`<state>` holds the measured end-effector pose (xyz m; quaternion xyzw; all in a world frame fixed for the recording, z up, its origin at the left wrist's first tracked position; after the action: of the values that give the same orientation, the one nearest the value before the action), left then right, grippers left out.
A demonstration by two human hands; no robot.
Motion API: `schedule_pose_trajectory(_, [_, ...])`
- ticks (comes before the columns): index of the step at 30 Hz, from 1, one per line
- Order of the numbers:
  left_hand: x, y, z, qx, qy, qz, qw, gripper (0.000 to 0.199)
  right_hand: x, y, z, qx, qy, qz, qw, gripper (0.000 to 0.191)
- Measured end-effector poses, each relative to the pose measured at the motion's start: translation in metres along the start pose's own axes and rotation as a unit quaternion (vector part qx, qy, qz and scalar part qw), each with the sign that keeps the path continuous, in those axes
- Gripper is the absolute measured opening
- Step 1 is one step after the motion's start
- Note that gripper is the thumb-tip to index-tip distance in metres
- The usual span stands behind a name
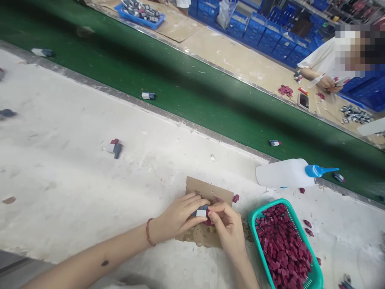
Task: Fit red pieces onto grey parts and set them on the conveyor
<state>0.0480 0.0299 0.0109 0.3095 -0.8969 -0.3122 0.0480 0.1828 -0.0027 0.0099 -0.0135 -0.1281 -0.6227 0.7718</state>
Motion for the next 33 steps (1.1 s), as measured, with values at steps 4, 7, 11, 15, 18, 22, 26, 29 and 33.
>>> schedule_pose_trajectory(4, [-0.001, 0.000, -0.003, 0.008, -0.003, 0.003, 1.000, 0.032, 0.006, 0.002, 0.012, 0.038, -0.009, 0.002, 0.999, 0.019])
schedule_pose_trajectory(7, [-0.002, 0.001, -0.003, 0.025, 0.009, 0.007, 1.000, 0.028, 0.019, 0.023, 0.030, 0.141, -0.001, -0.022, 0.990, 0.021])
schedule_pose_trajectory(11, [-0.005, 0.017, 0.007, 0.039, 0.087, -0.025, 0.995, 0.027, 0.056, 0.080, 0.034, 0.337, -0.065, -0.159, 0.926, 0.025])
schedule_pose_trajectory(15, [-0.024, 0.043, 0.025, 0.030, 0.118, -0.056, 0.991, 0.028, 0.084, 0.123, 0.016, 0.453, -0.120, -0.240, 0.850, 0.028])
schedule_pose_trajectory(18, [-0.055, 0.064, 0.045, 0.024, 0.111, -0.094, 0.989, 0.032, 0.087, 0.134, 0.000, 0.457, -0.134, -0.232, 0.848, 0.028])
schedule_pose_trajectory(22, [-0.101, 0.085, 0.077, 0.013, 0.092, -0.126, 0.988, 0.045, 0.084, 0.138, -0.006, 0.432, -0.128, -0.244, 0.859, 0.026])
schedule_pose_trajectory(26, [-0.128, 0.098, 0.101, -0.015, 0.073, -0.110, 0.991, 0.062, 0.088, 0.144, -0.008, 0.405, -0.152, -0.284, 0.856, 0.031])
schedule_pose_trajectory(29, [-0.128, 0.108, 0.115, -0.079, 0.113, -0.102, 0.985, 0.065, 0.093, 0.148, -0.006, 0.370, -0.143, -0.298, 0.868, 0.035])
schedule_pose_trajectory(33, [-0.111, 0.131, 0.131, -0.148, 0.164, -0.136, 0.966, 0.056, 0.093, 0.141, 0.010, 0.296, -0.105, -0.280, 0.907, 0.035])
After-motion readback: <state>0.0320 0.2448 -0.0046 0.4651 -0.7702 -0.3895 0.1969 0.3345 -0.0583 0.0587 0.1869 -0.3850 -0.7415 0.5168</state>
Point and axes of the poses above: each hand's wrist, its own x-axis away from the middle knuckle, its own y-axis out of the back of the hand, z = x × y, the point moved 6 cm from there along -x, towards the middle knuckle, and after that the axes turned 12 degrees about z, right-handed, at the moved point
